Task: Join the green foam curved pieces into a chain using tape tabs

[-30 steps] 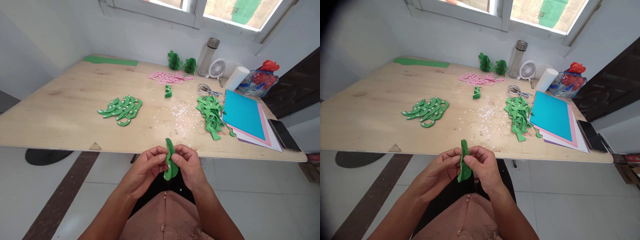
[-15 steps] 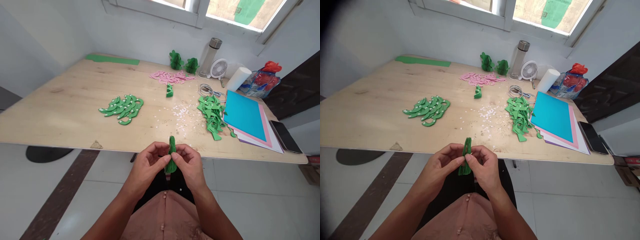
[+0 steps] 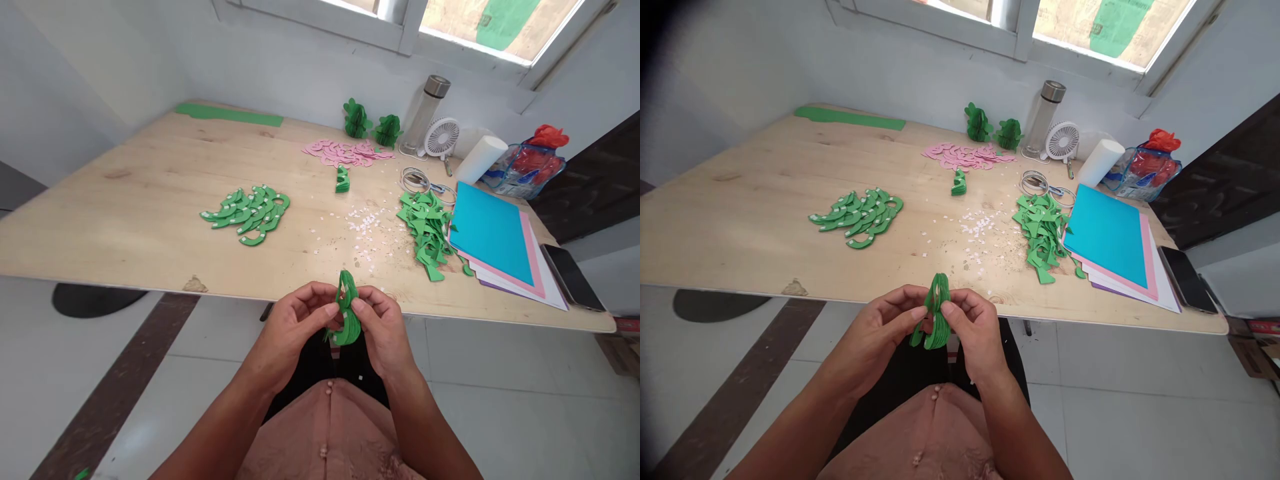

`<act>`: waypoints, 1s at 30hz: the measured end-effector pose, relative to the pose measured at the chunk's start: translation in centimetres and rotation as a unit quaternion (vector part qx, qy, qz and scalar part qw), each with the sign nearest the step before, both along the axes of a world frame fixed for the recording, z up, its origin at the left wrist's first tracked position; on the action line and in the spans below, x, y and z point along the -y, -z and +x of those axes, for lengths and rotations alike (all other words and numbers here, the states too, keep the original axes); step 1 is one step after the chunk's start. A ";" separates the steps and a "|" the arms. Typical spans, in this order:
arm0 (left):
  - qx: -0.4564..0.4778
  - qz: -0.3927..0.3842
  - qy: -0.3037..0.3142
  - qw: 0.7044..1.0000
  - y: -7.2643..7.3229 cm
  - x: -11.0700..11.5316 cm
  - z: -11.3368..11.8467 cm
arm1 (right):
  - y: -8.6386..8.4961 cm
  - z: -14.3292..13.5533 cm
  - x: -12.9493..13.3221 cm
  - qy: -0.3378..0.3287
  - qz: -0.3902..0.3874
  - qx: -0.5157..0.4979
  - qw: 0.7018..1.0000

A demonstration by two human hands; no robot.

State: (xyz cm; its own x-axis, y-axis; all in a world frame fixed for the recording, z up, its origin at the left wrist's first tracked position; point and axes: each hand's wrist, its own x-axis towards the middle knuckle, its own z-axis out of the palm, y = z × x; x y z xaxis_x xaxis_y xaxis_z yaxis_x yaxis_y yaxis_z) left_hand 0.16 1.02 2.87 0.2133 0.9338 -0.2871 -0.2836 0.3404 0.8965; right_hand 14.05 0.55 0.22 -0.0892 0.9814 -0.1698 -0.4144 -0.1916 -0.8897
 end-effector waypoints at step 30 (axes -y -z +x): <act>0.011 -0.033 -0.011 0.999 -0.5 0.0 0.1 | 0.3 0.1 -0.1 0.011 -0.039 -0.018 0.999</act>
